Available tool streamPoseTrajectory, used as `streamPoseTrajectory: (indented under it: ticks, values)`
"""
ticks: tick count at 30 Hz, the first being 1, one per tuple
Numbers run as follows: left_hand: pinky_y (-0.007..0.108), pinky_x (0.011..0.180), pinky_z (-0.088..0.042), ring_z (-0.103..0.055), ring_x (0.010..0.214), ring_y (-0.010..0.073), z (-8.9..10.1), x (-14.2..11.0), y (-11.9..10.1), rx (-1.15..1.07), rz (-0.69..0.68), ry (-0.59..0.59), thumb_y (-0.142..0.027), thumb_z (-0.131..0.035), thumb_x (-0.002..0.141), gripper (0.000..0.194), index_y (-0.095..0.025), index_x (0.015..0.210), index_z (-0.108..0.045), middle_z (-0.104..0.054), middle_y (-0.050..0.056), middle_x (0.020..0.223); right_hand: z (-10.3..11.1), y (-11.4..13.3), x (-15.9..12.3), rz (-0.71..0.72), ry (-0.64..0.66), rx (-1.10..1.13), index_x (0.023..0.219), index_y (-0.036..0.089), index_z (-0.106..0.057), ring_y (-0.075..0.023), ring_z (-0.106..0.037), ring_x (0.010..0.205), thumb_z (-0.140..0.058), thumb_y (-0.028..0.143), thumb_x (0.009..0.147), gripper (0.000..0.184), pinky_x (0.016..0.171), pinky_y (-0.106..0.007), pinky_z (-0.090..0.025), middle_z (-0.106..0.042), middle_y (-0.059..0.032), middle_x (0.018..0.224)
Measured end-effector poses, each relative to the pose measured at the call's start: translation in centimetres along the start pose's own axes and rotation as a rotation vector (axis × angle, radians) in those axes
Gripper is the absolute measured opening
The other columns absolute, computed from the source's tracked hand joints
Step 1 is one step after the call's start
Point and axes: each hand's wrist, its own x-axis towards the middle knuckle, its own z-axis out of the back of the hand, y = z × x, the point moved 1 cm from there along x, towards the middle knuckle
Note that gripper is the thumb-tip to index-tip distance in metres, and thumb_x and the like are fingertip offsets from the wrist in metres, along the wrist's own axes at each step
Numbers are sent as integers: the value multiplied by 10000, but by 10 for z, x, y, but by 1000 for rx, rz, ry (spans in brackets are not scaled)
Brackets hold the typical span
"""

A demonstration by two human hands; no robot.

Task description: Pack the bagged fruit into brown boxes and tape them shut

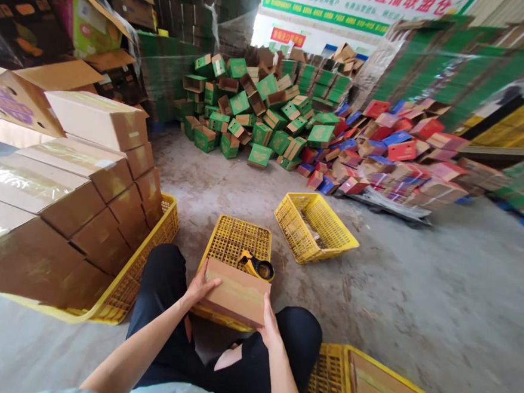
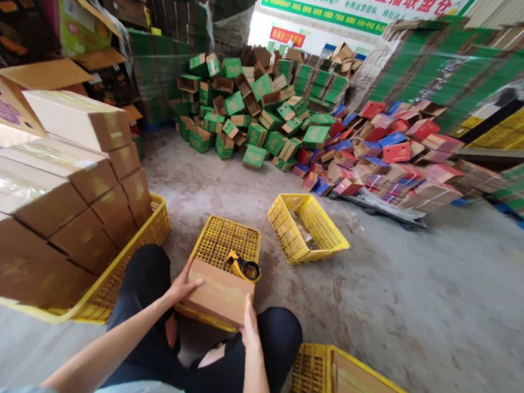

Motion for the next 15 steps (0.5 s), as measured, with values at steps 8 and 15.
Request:
streamPoseTrajectory:
  ticks: [8,15]
  values:
    - [422,1013,-569,-721,1146,335,3,-1,-8,-333,156,130,-493,-967,627,973,-193,1464,-571,-721,157,1300,6,0,11,-188,121,125,1254,256,-694,-318,-742,1011,-490,758,913,640,777,-416,-579,-798,-127,1051]
    - [406,953,-591,-753,1069,320,8,3,9,-515,417,202,-788,-660,824,854,-124,1361,-645,-765,185,1177,9,-10,12,-143,112,150,1290,269,-681,-308,-741,1011,-497,744,918,631,769,-393,-576,-804,-106,1043]
